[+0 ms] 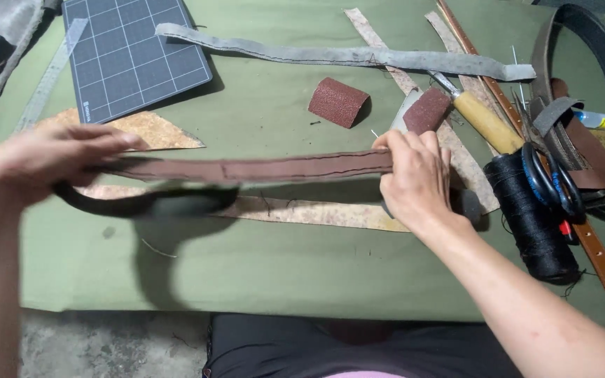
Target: Trimming loose threads from a stitched leather strap using scissors and sanding the edges with a sanding block for a smooth finish.
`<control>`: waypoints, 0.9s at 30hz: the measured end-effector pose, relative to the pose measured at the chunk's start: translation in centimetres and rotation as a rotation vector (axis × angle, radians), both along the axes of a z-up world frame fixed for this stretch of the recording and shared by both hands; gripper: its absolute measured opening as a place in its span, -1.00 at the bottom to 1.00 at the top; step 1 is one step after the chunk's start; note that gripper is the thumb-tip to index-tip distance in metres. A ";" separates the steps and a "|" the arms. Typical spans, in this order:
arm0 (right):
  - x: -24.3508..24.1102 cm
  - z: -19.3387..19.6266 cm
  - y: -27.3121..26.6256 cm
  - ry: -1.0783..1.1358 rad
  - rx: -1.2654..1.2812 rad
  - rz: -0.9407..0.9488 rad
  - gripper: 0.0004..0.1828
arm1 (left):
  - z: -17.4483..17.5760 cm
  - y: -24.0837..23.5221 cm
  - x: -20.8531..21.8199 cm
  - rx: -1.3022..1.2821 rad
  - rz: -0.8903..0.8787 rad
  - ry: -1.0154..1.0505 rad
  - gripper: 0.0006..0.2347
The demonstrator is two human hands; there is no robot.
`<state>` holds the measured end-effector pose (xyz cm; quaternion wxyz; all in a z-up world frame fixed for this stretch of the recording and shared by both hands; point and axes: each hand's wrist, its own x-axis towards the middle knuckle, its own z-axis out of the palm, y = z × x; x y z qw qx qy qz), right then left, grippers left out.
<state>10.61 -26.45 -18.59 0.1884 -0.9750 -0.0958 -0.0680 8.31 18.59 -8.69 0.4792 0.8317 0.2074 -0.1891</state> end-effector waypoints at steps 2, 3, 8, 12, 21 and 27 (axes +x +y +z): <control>-0.1 -0.5 0.3 -0.002 -0.035 0.031 -0.44 | 1.5 0.7 0.2 0.153 0.021 -0.028 -0.71; -0.2 -0.7 0.4 -0.004 -0.071 0.059 -0.45 | 2.2 1.0 0.3 0.305 0.039 -0.056 -0.75; -0.5 -0.8 1.8 -0.017 -0.019 0.097 -0.45 | 1.7 -3.0 0.5 0.680 -0.175 -0.045 -0.53; -0.7 0.2 2.9 -0.037 0.050 0.135 -0.47 | -0.7 -13.8 -0.5 0.289 -0.274 -0.330 -0.60; -2.1 2.7 4.1 -0.202 0.220 0.180 -0.91 | -5.3 -23.3 -2.0 -0.253 -0.210 -0.418 -0.58; -2.6 2.4 4.4 -0.141 0.238 0.182 -0.73 | -6.0 -21.9 -1.7 -0.216 -0.201 -0.303 -0.63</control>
